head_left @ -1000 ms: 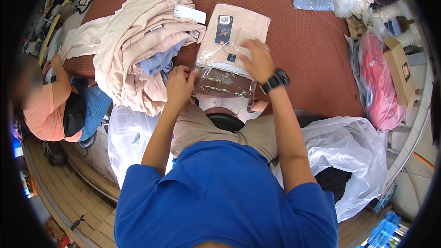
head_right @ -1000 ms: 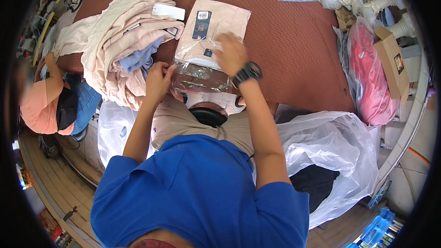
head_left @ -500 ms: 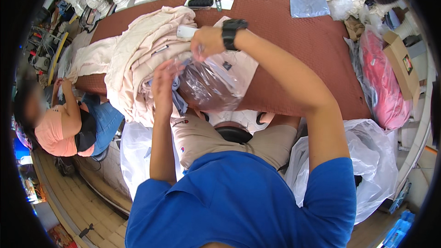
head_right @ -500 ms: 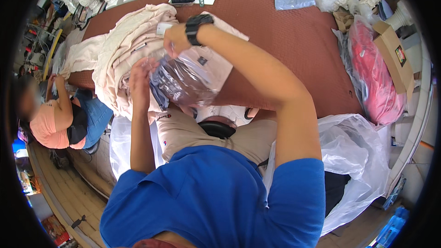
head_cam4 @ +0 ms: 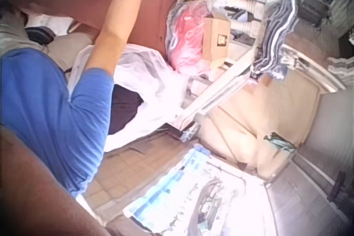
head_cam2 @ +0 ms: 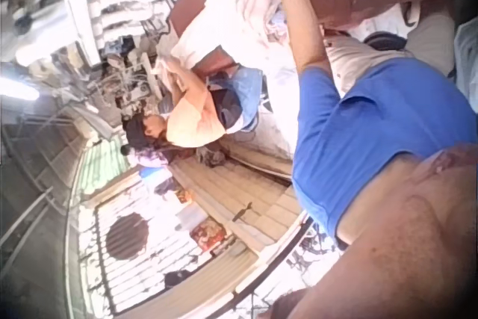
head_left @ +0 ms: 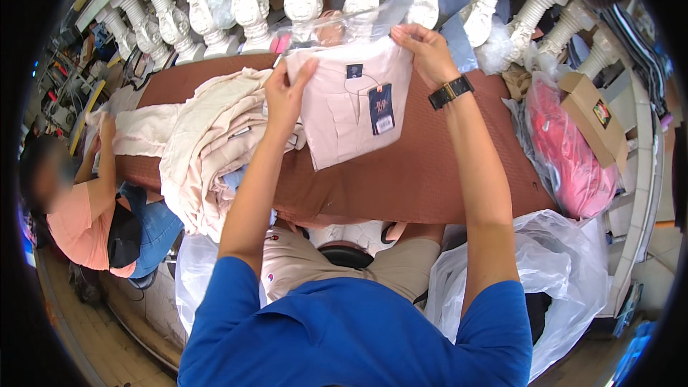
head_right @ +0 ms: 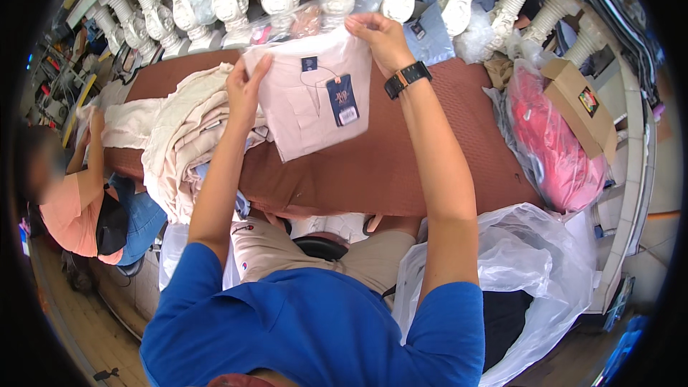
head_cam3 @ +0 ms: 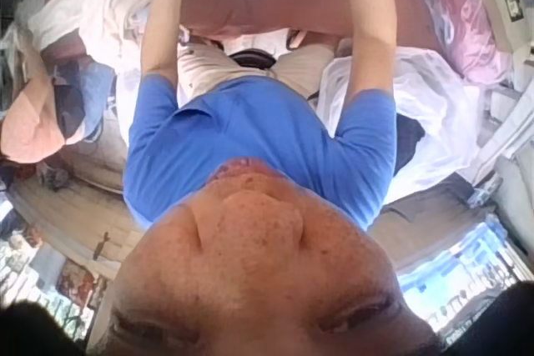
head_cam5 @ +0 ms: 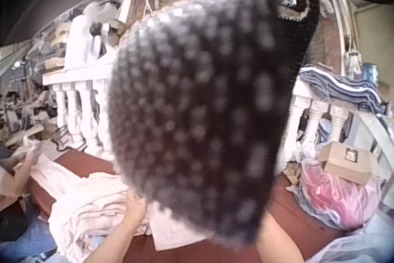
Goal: The person places a folded light-colored shirt into a clear plastic bag, seals the bag, and then folds another light-colored shirt using a flat template.
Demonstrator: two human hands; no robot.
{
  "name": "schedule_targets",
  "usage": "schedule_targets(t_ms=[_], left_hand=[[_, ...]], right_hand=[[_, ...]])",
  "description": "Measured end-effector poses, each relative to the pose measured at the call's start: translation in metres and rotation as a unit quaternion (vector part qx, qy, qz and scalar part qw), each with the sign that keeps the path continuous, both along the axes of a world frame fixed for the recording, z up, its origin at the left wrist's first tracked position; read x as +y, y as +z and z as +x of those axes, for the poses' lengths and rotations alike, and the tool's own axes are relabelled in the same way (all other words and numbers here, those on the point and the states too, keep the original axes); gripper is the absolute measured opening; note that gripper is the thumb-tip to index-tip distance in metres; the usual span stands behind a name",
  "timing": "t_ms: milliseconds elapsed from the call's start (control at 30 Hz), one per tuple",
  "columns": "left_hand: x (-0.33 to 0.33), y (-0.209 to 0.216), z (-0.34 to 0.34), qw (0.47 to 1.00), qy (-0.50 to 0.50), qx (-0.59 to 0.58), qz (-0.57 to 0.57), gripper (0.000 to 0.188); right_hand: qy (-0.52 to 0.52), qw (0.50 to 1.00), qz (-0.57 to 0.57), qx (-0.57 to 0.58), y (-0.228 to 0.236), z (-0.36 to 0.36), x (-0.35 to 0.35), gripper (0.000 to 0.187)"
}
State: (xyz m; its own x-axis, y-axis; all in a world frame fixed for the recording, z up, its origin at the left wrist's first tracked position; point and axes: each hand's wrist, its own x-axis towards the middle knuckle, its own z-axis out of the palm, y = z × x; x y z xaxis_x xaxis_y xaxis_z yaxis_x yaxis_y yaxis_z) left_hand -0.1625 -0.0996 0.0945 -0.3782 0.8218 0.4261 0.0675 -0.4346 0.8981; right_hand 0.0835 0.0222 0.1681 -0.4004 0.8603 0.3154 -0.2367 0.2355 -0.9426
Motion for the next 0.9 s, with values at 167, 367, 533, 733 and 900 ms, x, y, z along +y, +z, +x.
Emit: schedule_targets(t_ms=[167, 367, 533, 733, 900], left_hand=[[0.079, 0.021, 0.032, 0.996, -0.074, 0.014, 0.038, 0.026], [0.079, -0.005, 0.018, 0.981, -0.074, 0.163, 0.081, 0.017], [-0.029, -0.083, 0.036, 0.944, -0.059, 0.319, 0.068, 0.012], [-0.114, -0.168, 0.029, 0.897, -0.1, 0.428, 0.047, 0.021], [-0.129, -0.162, 0.044, 0.881, -0.077, 0.461, 0.069, 0.02]], right_hand=[[-0.074, 0.994, -0.051, 0.066, -0.03, 0.049, 0.038, 0.016], [-0.106, 0.988, 0.096, -0.057, -0.045, 0.083, 0.006, 0.01], [-0.13, 0.893, 0.323, -0.284, -0.143, 0.121, -0.058, 0.014], [-0.016, 0.83, 0.369, -0.417, -0.225, 0.131, -0.144, 0.024], [0.003, 0.799, 0.437, -0.413, -0.21, 0.128, -0.163, 0.028]])
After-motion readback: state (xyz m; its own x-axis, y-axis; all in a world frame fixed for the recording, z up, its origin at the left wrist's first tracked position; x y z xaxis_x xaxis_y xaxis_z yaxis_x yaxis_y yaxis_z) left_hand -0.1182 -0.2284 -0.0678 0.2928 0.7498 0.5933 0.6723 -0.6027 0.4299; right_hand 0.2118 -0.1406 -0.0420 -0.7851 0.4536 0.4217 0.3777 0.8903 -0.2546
